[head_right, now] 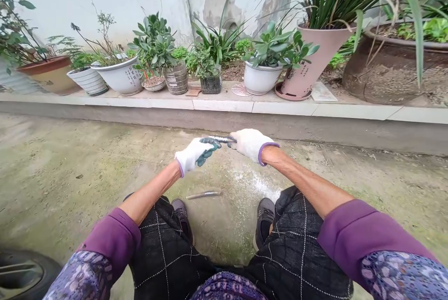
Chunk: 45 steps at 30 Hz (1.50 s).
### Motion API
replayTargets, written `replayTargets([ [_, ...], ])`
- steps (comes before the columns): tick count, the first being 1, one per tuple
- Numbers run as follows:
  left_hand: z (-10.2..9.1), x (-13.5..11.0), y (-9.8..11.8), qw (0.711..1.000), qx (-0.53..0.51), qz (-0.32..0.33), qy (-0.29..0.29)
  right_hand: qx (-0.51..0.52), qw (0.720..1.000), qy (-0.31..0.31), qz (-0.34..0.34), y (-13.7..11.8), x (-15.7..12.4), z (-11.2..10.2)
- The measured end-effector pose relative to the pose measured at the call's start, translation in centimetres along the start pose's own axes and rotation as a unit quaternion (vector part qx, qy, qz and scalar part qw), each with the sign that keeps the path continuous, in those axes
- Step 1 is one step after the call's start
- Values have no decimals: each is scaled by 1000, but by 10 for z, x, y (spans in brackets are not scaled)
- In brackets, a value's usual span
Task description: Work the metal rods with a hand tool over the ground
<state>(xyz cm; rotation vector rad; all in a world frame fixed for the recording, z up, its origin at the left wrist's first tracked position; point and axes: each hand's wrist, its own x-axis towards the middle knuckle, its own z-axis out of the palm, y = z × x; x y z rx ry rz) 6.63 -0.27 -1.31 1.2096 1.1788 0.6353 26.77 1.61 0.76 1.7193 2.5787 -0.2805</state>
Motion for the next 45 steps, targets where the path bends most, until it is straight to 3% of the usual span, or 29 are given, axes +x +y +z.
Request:
replayTargets([
  [2,-1,2,4,994,-105,-5,-6,85,996,38,12,-4,-1,-9],
  [4,1,2,8,985,-172,14,-9,229,972,37,39,-11,-6,-15],
  [8,6,-8,18,972,-218,92,-12,518,855,-21,30,-21,-21,-21],
  [10,8,-15,21,971,-218,100,-25,598,798,-78,-14,-21,-29,-22],
  [12,11,-19,21,971,-217,95,-28,620,773,-126,-47,-19,-32,-20],
  [14,14,-17,18,969,-224,105,-11,589,799,-111,-40,-18,-31,-16],
  [18,23,-1,7,964,-230,127,26,361,929,76,13,-17,-21,-2],
  [21,25,5,4,967,-223,121,27,184,970,161,9,-15,-19,6],
  [24,22,2,8,966,-219,135,3,169,971,168,0,-16,-23,4],
  [26,19,-4,12,965,-217,148,-16,257,957,135,10,-18,-28,-3],
  [29,15,-12,14,967,-199,156,-22,462,886,8,28,-24,-32,-12],
  [31,15,-13,12,970,-186,155,-5,535,844,-45,26,-27,-31,-13],
  [33,15,-11,10,971,-184,152,32,509,860,-23,24,-28,-26,-10],
  [36,15,-4,8,965,-207,144,77,340,934,106,3,-27,-17,-5],
  [39,11,-1,11,958,-240,151,41,209,960,182,-38,-26,-11,-9],
  [42,5,-1,13,952,-258,162,0,244,958,146,-31,-26,-10,-15],
  [45,4,-3,13,959,-235,156,5,349,934,74,4,-23,-10,-15],
])
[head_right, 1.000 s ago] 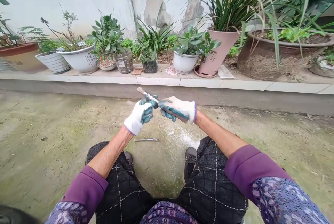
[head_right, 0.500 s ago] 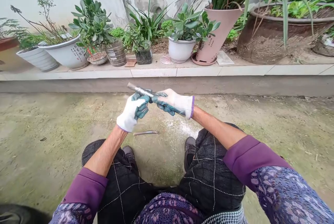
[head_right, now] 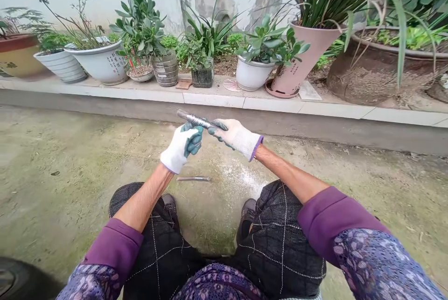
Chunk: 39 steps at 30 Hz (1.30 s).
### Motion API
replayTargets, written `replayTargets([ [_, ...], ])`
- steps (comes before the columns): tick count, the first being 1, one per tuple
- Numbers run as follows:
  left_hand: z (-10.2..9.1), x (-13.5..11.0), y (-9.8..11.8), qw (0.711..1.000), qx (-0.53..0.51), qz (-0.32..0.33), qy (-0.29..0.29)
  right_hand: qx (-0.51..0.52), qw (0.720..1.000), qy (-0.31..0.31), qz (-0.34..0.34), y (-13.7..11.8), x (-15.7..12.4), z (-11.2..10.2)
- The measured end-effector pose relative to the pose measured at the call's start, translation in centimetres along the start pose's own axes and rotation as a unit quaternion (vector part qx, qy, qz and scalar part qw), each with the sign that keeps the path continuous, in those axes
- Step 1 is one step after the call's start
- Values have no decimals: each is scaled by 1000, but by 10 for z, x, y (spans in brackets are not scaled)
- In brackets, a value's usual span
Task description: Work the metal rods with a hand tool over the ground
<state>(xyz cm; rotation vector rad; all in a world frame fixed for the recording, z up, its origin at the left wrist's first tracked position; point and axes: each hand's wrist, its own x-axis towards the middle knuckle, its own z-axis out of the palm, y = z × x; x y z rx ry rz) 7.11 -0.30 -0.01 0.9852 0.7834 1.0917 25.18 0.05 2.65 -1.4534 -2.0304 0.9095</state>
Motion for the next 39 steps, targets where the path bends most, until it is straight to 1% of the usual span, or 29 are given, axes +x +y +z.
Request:
replayTargets([
  [2,1,-1,-2,999,33,1,4,50,998,-23,27,5,0,-1],
  [4,4,-2,-4,998,64,1,9,71,996,-28,40,10,0,-3],
  [7,6,-2,-7,994,106,2,19,62,997,-17,53,13,1,-8],
  [9,5,-2,-6,992,125,7,26,29,998,-6,50,13,1,-13],
  [11,1,1,-4,992,120,3,37,-14,999,11,36,13,1,-16],
  [13,-5,3,-1,995,85,-20,42,-48,998,32,22,11,0,-19],
  [15,-9,4,3,997,46,-52,35,-66,997,44,14,8,-2,-22],
  [17,-11,1,5,997,36,-63,19,-69,997,39,18,4,-5,-23],
  [21,-2,-12,5,994,100,-41,-13,-39,997,39,50,2,-5,-27],
  [24,8,-22,1,987,159,-31,-8,-46,996,44,56,9,2,-26],
  [27,14,-29,-2,984,175,-10,15,-91,994,46,28,19,13,-19],
  [30,14,-31,-3,987,156,-6,23,-160,986,48,5,26,22,-11],
  [32,10,-30,-4,991,132,-15,21,-208,977,53,-5,28,27,-8],
  [36,-2,-28,-6,996,77,-41,19,-306,949,74,-6,31,32,-7],
  [38,-5,-29,-7,996,74,-47,24,-328,942,75,-1,33,35,-9],
  [39,-5,-31,-8,995,89,-46,27,-327,942,73,0,34,37,-9],
])
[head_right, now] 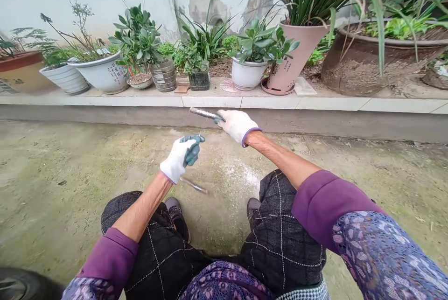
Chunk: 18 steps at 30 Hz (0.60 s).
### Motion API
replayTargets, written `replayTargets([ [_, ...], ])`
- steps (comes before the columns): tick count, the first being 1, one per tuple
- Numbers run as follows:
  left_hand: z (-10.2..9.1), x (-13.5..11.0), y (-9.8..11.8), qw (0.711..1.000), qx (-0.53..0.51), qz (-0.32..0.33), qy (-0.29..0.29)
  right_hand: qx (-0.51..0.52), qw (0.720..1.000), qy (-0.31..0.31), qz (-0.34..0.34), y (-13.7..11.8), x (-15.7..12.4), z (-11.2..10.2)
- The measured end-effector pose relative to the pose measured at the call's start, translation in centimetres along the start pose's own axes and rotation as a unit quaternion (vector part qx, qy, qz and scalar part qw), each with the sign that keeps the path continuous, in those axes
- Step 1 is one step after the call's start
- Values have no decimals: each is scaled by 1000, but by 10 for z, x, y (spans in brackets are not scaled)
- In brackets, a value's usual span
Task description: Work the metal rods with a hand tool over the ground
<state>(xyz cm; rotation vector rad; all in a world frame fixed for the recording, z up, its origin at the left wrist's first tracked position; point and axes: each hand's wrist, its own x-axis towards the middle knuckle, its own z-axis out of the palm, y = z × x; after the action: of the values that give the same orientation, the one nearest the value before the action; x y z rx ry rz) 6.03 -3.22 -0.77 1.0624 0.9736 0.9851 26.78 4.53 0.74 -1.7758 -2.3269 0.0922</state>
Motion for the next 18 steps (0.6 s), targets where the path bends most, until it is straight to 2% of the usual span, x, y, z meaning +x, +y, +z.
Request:
replayTargets([
  [4,4,-8,1,996,86,29,4,37,999,-5,4,2,8,-1],
  [7,4,-9,-3,994,107,16,-16,127,991,-11,38,0,7,-7],
  [9,0,-4,-9,991,128,-10,-27,242,966,-32,86,-5,0,-16],
  [11,-6,4,-16,986,165,-30,-18,371,919,-68,118,-11,-12,-27],
  [14,-18,15,-20,976,217,-28,18,480,858,-174,56,-18,-36,-42],
  [16,-23,19,-19,971,238,-7,29,476,836,-272,3,-19,-51,-48],
  [18,-23,22,-17,966,257,29,8,442,821,-361,-25,-17,-61,-47],
])
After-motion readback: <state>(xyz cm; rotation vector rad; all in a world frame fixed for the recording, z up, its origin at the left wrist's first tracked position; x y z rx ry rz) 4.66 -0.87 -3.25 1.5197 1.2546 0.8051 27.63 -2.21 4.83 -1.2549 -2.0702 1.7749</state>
